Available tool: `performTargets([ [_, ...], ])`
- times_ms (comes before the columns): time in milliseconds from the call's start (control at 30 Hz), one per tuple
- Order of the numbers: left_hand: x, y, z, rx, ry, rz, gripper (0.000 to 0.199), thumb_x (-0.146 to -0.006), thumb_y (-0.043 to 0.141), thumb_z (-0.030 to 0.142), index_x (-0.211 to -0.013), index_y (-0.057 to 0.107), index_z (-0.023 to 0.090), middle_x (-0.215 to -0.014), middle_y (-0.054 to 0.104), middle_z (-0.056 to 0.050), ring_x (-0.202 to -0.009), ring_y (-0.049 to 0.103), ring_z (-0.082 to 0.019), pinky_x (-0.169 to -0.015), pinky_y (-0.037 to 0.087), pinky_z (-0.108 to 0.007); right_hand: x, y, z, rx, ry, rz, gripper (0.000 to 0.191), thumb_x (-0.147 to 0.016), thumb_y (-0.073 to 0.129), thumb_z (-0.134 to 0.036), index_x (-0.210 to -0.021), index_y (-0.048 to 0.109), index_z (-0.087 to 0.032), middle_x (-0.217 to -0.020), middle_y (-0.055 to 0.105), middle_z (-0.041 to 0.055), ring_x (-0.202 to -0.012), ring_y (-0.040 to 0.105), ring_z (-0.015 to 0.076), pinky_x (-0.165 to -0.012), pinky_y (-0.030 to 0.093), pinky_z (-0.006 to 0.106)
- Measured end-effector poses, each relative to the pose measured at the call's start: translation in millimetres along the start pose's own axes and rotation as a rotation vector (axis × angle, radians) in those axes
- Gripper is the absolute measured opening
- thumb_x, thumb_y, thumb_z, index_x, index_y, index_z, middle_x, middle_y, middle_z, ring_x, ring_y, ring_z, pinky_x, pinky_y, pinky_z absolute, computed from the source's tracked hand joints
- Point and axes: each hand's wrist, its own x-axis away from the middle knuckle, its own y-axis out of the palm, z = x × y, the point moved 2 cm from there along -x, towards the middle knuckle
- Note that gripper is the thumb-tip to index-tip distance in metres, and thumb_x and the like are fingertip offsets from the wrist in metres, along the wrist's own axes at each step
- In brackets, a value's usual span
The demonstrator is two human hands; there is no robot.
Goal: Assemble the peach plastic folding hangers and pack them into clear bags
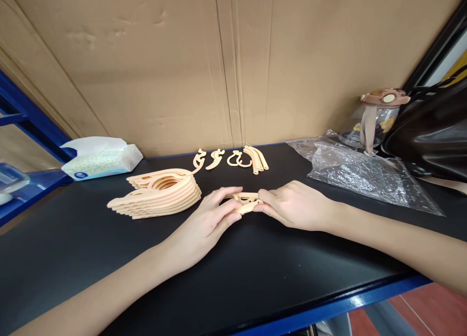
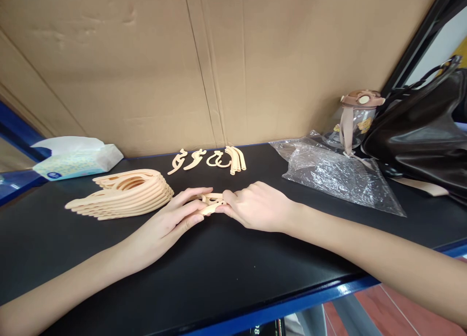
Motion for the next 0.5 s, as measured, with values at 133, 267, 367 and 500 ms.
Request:
performTargets([
  [133,-1.2,-0.1,0.1,0.003,0.003,0.009,0.026,-0.1,0.035,0.033,-0.113,0.057,0.031,-0.141,0.037,0.002,-0.126,0.041,-0.02,-0.108,0.034,-0.037,0.3,0.3,0.7,0.034,-0.016,0.003,0.035,-0.101,0.029,-0.038,-0.088,0.051,-0.015,-0.072,0.069,0.0037,-0.054,0.061,0.0159,-0.048,0.014,0.028],
  [267,-1.3,-0.2,0.3,-0.003,-0.002,0.007,0.026,-0.1,0.035,0.033,-0.115,0.056,0.032,-0.142,0.037,0.002,-0.126,0.041,-0.02,-0.109,0.033,-0.038,1.0,-0.3,1.0,0.035,-0.02,0.001,0.035,-0.101,0.029,-0.039,-0.089,0.051,-0.015,-0.072,0.069,0.0037,-0.054,0.061,0.0154,-0.048,0.015,0.028],
  [367,-0.8,0.2,-0.9,-0.008,0.002,0.007,0.026,-0.1,0.035,0.034,-0.115,0.057,0.032,-0.142,0.037,0.001,-0.126,0.041,-0.02,-0.109,0.034,-0.038,0.4,0.2,0.9,0.026,-0.013,-0.006,0.035,-0.101,0.029,-0.039,-0.088,0.052,-0.015,-0.069,0.068,0.0035,-0.052,0.06,0.0153,-0.048,0.014,0.028],
  [500,-0.5,0.5,-3.0,-0.013,0.012,0.018,0.026,-0.099,0.036,0.033,-0.114,0.058,0.031,-0.142,0.037,0.001,-0.126,0.042,-0.02,-0.108,0.035,-0.038,-1.0,2.6,1.2,-0.014,0.018,-0.042,0.038,-0.101,0.026,-0.04,-0.09,0.052,-0.015,-0.066,0.067,0.0033,-0.051,0.059,0.015,-0.048,0.016,0.027],
])
